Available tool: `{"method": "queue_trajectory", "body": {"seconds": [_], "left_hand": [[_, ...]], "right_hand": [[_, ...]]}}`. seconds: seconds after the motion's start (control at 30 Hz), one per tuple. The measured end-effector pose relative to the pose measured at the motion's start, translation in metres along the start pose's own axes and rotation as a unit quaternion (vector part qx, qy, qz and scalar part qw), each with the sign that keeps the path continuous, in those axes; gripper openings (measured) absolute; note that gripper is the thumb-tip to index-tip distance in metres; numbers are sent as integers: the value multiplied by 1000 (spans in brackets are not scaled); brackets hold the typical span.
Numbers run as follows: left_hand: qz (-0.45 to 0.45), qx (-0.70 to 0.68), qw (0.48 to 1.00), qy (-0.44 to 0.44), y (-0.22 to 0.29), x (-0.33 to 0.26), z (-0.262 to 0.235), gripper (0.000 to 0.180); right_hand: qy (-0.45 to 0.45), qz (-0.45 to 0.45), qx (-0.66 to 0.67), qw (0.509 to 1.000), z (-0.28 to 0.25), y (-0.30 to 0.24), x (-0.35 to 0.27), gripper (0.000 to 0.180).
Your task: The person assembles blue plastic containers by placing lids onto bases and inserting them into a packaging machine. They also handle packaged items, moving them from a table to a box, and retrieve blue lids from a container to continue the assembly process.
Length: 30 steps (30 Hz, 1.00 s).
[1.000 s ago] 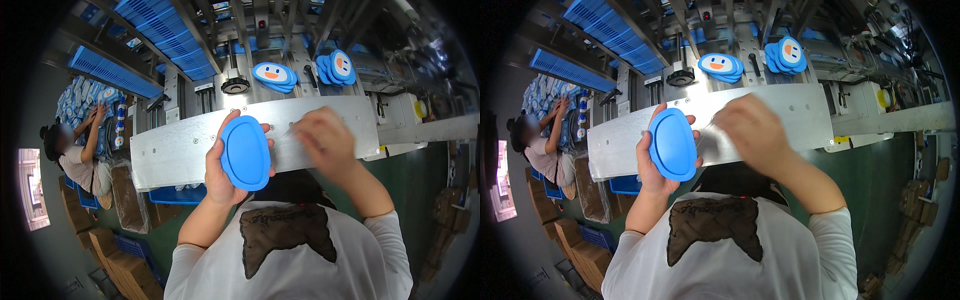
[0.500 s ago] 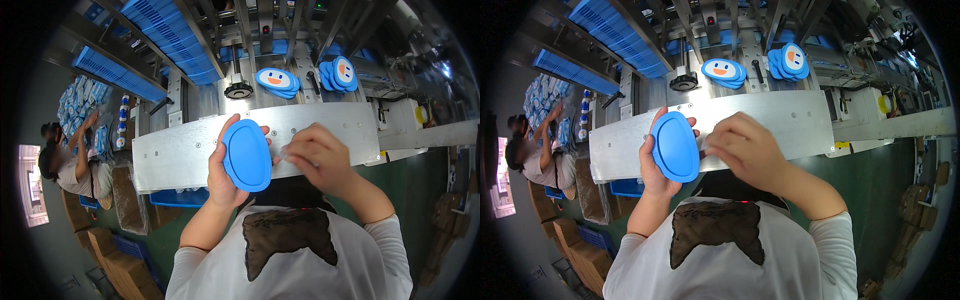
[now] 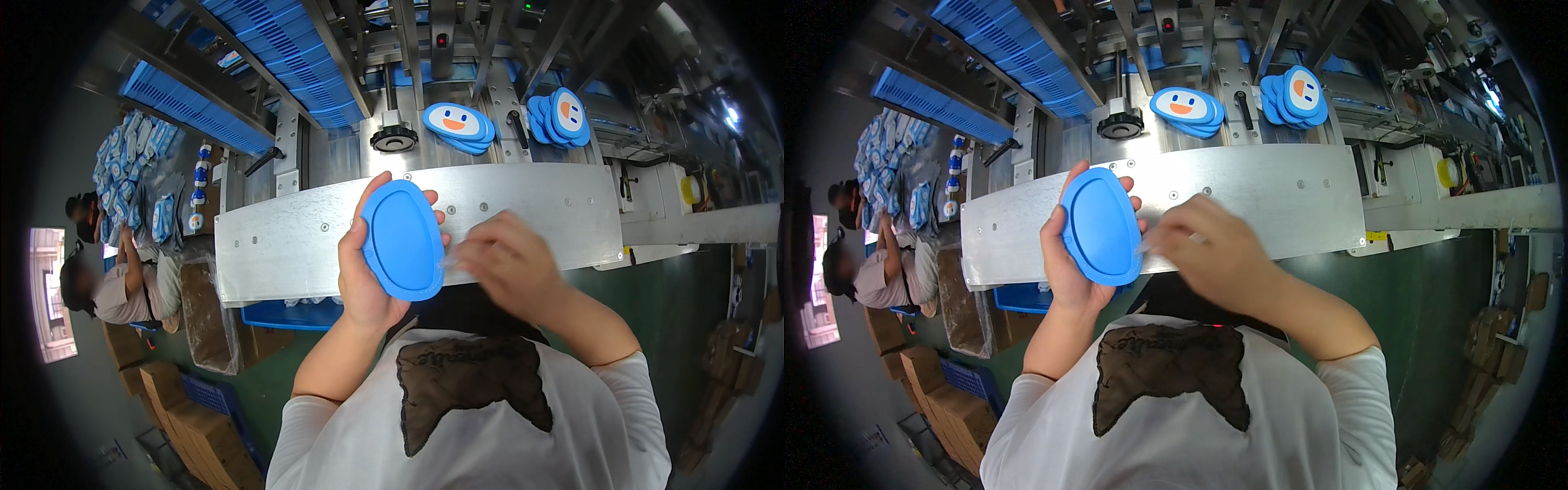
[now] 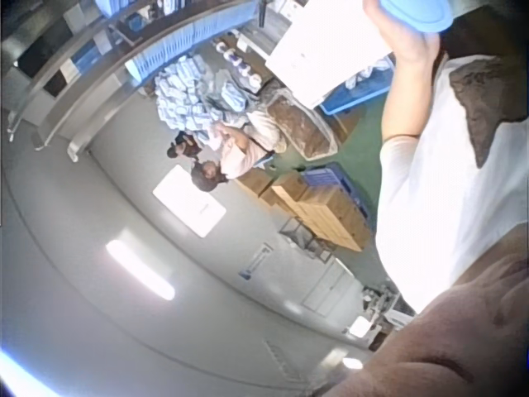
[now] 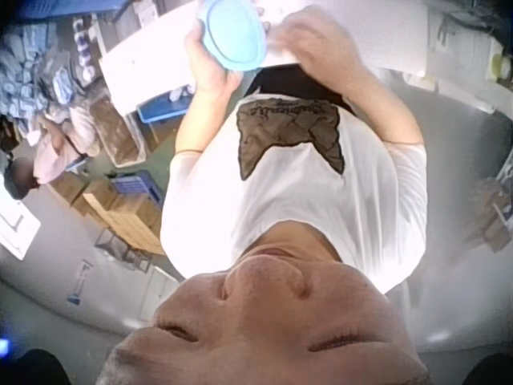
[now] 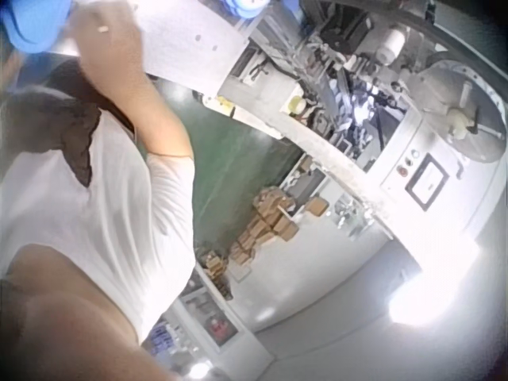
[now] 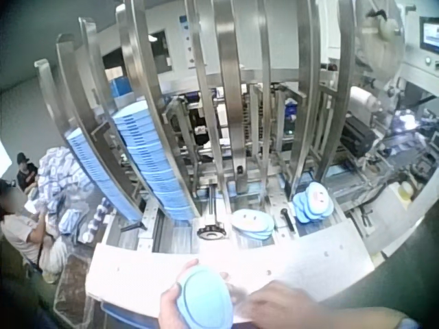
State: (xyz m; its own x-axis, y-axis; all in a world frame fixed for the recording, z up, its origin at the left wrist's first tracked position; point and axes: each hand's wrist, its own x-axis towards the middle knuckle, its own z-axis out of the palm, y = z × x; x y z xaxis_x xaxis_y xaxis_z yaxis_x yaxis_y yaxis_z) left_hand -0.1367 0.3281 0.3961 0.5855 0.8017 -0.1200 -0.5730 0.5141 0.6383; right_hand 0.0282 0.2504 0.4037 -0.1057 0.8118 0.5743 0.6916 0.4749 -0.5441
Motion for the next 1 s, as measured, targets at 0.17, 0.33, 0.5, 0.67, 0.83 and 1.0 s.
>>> {"method": "queue_trajectory", "body": {"seconds": [0.17,0.33,0.5,0.67,0.83,1.0], "left_hand": [[-8,-9,1000,25,2,0,-4,57],[-3,-23,1000,20,4,-1,-6,57],[-12,-39,999,21,3,-1,-3,56],[-3,-24,999,24,6,-5,-11,56],[-2,-44,999,9,4,1,-7,55],[-3,-34,999,9,4,-1,-15,55]], "right_hand": [[35,-7,-15,999,-8,1,-2,28],[15,26,-8,1000,1,-2,-2,18],[-34,-9,49,998,9,-16,-3,17],[63,41,-59,995,-7,-2,-2,21],[-20,-10,15,1000,11,-18,-1,21],[32,8,-24,999,3,-7,-3,20]]}}
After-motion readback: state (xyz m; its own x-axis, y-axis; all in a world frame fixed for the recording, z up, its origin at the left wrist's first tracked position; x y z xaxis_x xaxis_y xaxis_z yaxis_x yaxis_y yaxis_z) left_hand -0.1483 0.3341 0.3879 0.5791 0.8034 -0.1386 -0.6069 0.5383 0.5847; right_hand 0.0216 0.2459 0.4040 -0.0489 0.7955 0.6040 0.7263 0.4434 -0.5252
